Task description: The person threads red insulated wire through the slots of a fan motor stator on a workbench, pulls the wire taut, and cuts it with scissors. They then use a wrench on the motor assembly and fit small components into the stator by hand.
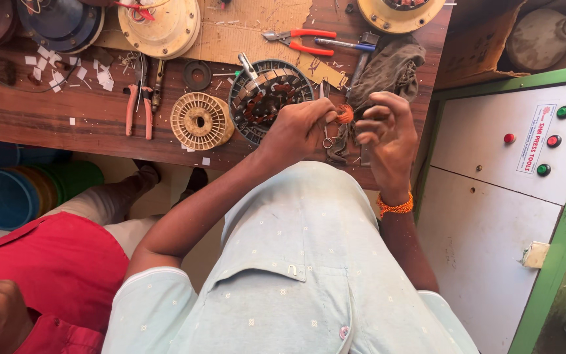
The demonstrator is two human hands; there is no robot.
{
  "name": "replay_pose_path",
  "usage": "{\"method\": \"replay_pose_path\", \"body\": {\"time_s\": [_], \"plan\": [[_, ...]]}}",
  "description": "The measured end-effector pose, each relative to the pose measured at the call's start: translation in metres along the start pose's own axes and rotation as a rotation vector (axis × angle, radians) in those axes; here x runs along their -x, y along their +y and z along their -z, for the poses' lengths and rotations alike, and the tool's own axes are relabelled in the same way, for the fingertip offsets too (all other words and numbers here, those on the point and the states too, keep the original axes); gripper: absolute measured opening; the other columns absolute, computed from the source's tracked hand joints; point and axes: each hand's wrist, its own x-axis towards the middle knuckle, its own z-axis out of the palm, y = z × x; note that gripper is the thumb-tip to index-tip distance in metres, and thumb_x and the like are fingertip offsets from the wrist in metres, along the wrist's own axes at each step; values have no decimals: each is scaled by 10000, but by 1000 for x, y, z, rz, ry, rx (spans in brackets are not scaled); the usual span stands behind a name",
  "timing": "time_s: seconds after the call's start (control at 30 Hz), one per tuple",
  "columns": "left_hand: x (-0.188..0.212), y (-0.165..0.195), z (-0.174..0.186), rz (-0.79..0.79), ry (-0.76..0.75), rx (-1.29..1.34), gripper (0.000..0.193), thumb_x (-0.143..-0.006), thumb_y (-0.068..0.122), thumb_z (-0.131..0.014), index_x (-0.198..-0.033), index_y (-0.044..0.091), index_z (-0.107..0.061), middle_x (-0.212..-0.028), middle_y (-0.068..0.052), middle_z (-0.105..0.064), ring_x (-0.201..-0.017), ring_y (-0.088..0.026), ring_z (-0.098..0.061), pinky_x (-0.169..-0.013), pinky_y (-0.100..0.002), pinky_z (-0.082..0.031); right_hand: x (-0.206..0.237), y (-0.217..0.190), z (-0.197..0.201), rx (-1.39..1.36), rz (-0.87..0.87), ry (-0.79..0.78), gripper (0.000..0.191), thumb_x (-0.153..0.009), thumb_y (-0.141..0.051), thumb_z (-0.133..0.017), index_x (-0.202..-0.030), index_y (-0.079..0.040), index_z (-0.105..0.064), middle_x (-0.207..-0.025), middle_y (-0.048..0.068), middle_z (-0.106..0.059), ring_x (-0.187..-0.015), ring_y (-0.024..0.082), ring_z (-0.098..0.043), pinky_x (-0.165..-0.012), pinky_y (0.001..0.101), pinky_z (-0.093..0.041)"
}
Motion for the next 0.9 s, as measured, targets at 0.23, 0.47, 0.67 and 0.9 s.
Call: {"method": "replay_pose_path", "body": {"time_s": [0.23,0.47,0.67,0.9], "plan": [[-6,-2,-10,154,-141,172,146,-1049,135,-611,-966,15,-608,-737,-139,-622,-642,-303,-660,-599,-390,-507,-17,1,16,511,412,-208,224,-833,-25,-880,-1009,-14,-741,-1088,59,-734,-1091,269,-685,-932,380,-587],[-2,19,2,77,-56,84,163,-1029,160,-646,-981,9,-607,-803,-142,-640,-717,-302,-671,-653,-399,-517,-22,6,8,574,544,-174,198,-839,1,-861,-985,-16,-728,-986,85,-713,-990,283,-665,-846,377,-572],[-2,28,30,-243,-106,-153,114,-989,109,-679,-1045,19,-639,-906,-110,-618,-820,-263,-670,-673,-379,-544,-2,-11,-2,313,202,-207,121,-988,-91,-762,-1014,11,-703,-959,75,-702,-913,234,-642,-770,338,-534],[-16,29,39,-712,-79,-521,153,-943,161,-712,-1050,63,-663,-871,-20,-606,-782,-164,-674,-571,-313,-530,8,-20,10,-763,-508,-434,325,-1068,-317,-669,-1075,8,-666,-902,85,-713,-801,155,-663,-701,286,-536]]}}
